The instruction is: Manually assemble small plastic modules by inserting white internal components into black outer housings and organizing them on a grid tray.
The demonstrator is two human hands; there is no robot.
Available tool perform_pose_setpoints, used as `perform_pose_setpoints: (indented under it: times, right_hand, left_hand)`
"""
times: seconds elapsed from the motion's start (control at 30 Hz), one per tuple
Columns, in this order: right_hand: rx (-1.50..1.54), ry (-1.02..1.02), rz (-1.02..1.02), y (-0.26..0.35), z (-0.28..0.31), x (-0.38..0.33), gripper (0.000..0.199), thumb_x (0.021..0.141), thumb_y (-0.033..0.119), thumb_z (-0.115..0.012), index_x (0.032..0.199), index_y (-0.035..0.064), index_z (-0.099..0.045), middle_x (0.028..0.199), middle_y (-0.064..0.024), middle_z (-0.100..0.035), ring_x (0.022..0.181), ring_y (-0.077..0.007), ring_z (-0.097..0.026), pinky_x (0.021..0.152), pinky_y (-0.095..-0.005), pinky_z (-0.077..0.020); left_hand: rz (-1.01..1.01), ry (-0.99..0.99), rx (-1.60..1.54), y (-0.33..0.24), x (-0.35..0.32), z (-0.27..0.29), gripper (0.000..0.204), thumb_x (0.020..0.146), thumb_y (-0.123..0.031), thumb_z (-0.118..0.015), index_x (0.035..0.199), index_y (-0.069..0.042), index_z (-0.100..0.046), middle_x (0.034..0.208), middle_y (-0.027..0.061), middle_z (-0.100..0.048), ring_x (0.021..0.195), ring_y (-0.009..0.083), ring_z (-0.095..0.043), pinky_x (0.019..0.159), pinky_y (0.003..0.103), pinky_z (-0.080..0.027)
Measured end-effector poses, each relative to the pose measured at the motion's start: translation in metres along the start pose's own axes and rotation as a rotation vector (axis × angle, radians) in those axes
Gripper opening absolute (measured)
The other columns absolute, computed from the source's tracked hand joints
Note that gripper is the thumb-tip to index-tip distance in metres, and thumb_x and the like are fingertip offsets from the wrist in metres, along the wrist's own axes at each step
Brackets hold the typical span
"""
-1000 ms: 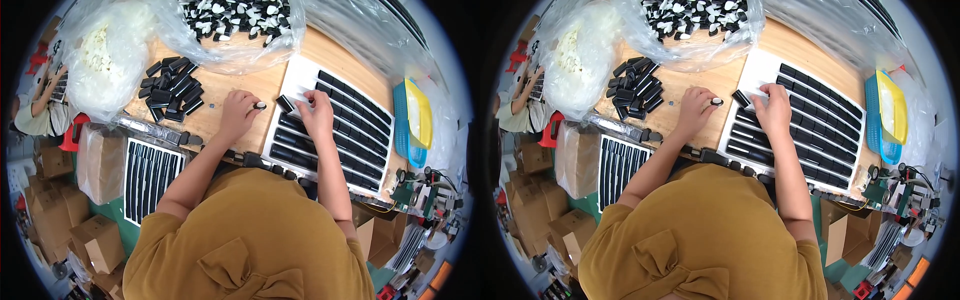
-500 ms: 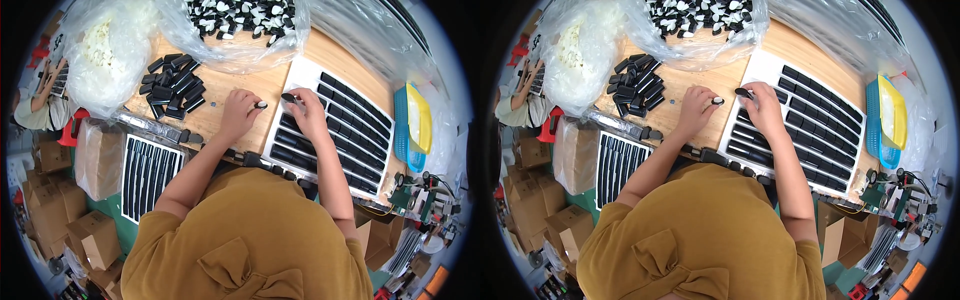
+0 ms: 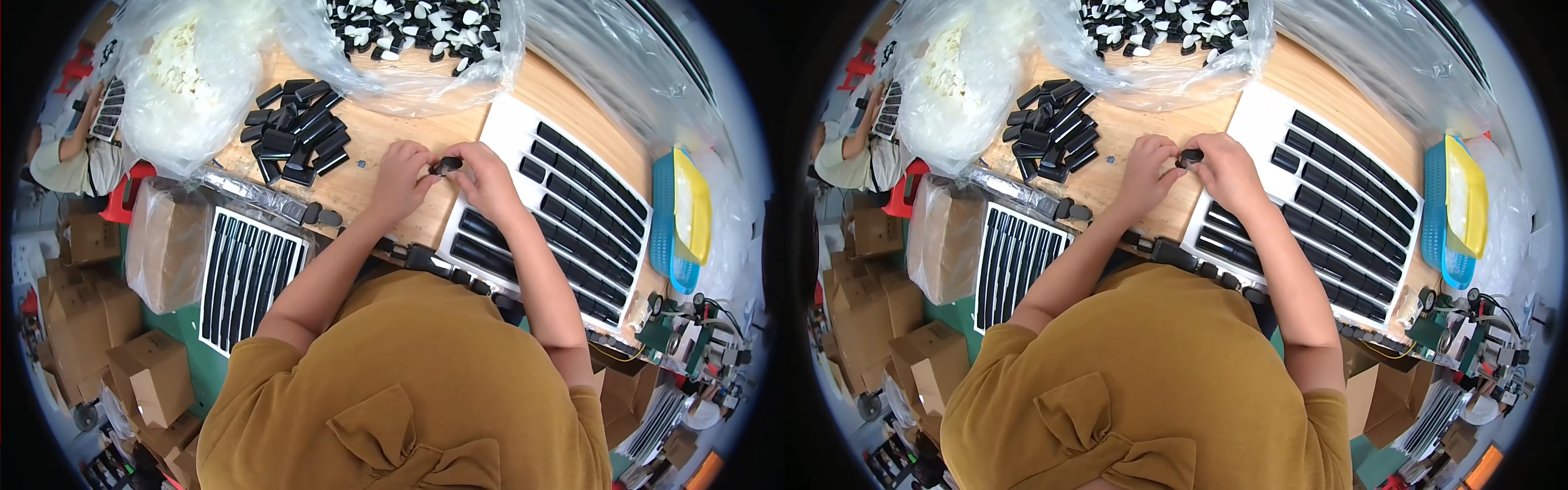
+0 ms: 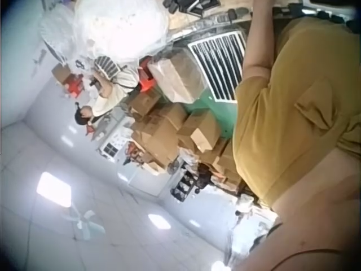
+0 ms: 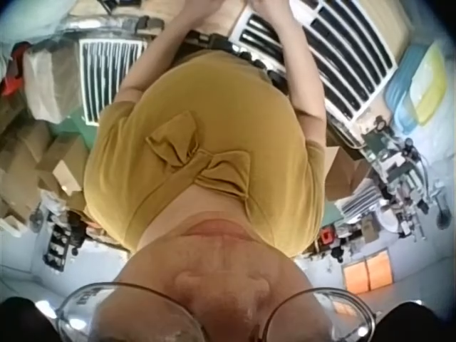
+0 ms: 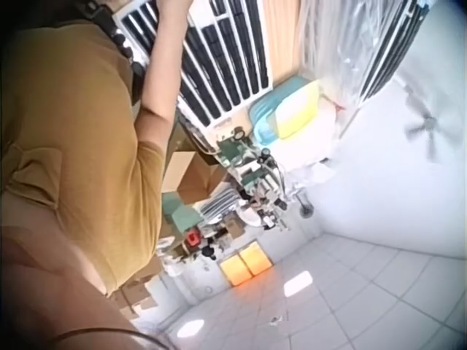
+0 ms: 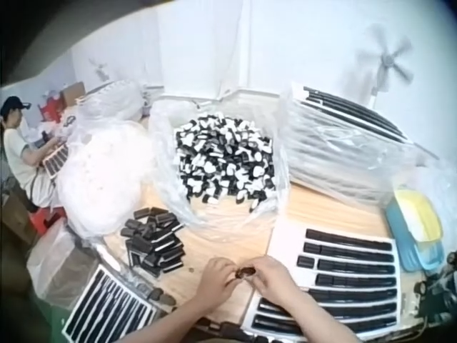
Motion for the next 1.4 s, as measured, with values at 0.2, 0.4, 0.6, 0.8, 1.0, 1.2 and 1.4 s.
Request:
perform_pose_setpoints:
  times: [0.2, 0.4, 0.6, 0.8, 1.0, 1.2, 1.4]
  right_hand:
    - [-0.035, 0.022, 0.051, 0.003, -0.006, 0.004, 0.030, 0.070, -0.003, -0.068, 0.099, 0.0055, -0.062, 0.092, -0.0120, -0.064, 0.091, -0.0328, -0.059, 0.081, -0.0404, -0.0480]
    - [-0.151, 0.015, 0.185, 0.008, -0.006, 0.008, 0.033, 0.067, -0.003, -0.065, 0.098, 0.0085, -0.065, 0.086, -0.0085, -0.063, 0.089, -0.0295, -0.058, 0.077, -0.0398, -0.0471]
    - [-0.171, 0.017, 0.197, 0.007, -0.009, 0.007, 0.034, 0.067, -0.003, -0.066, 0.100, 0.0067, -0.065, 0.088, -0.0093, -0.062, 0.088, -0.0304, -0.057, 0.078, -0.0402, -0.0477]
    - [-0.121, -0.034, 0.196, -0.001, -0.012, 0.003, 0.035, 0.066, -0.002, -0.069, 0.100, 0.0053, -0.064, 0.089, -0.0110, -0.061, 0.088, -0.0321, -0.056, 0.079, -0.0410, -0.0478]
    - [-0.055, -0.052, 0.191, -0.001, -0.018, 0.005, 0.031, 0.064, -0.002, -0.070, 0.094, 0.0064, -0.065, 0.089, -0.0089, -0.062, 0.088, -0.0310, -0.054, 0.080, -0.0389, -0.0464]
    - [-0.003, -0.118, 0.169, -0.014, -0.027, 0.001, 0.023, 0.065, 0.000, -0.070, 0.087, 0.0074, -0.067, 0.088, -0.0075, -0.063, 0.085, -0.0295, -0.053, 0.078, -0.0382, -0.0450]
    - [-0.025, -0.163, 0.209, -0.012, -0.026, 0.000, 0.022, 0.065, 0.002, -0.071, 0.086, 0.0073, -0.067, 0.086, -0.0073, -0.063, 0.082, -0.0303, -0.054, 0.075, -0.0387, -0.0457]
  left_hand:
    - [0.009, 0.001, 0.013, 0.004, -0.002, -0.001, 0.028, 0.068, -0.007, -0.074, 0.092, -0.006, -0.059, 0.099, 0.0076, -0.056, 0.102, 0.0316, -0.049, 0.089, 0.042, -0.039]
    - [0.036, 0.021, -0.017, 0.009, -0.001, -0.002, 0.029, 0.067, -0.007, -0.075, 0.091, -0.006, -0.060, 0.099, 0.0067, -0.057, 0.104, 0.0305, -0.048, 0.090, 0.041, -0.039]
    - [0.009, 0.060, -0.022, 0.010, 0.000, -0.003, 0.036, 0.065, -0.004, -0.075, 0.098, -0.004, -0.061, 0.103, 0.0083, -0.057, 0.104, 0.0314, -0.049, 0.091, 0.040, -0.040]
    - [0.484, 0.085, -0.491, 0.028, 0.015, 0.002, 0.021, 0.080, -0.009, -0.068, 0.099, -0.004, -0.061, 0.099, 0.0114, -0.058, 0.103, 0.0296, -0.049, 0.088, 0.039, -0.041]
    - [-0.027, -0.164, 0.121, 0.003, 0.069, -0.015, 0.023, 0.096, -0.022, -0.047, 0.106, -0.005, -0.061, 0.097, 0.0124, -0.059, 0.098, 0.0294, -0.049, 0.094, 0.041, -0.034]
    - [0.027, -0.193, 0.118, -0.002, 0.066, -0.028, 0.022, 0.094, -0.026, -0.050, 0.098, -0.008, -0.061, 0.102, 0.0138, -0.055, 0.105, 0.0339, -0.045, 0.093, 0.048, -0.033]
    - [0.059, -0.024, 0.123, 0.002, 0.067, -0.030, 0.026, 0.095, -0.030, -0.047, 0.098, -0.008, -0.061, 0.105, 0.0122, -0.055, 0.105, 0.0340, -0.045, 0.090, 0.048, -0.033]
Point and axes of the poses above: each hand's wrist, its own x-axis towards the middle knuckle, its own z-axis out of the back of the hand, y = z × x, the point moved 4 cm from there along x, towards the middle knuckle
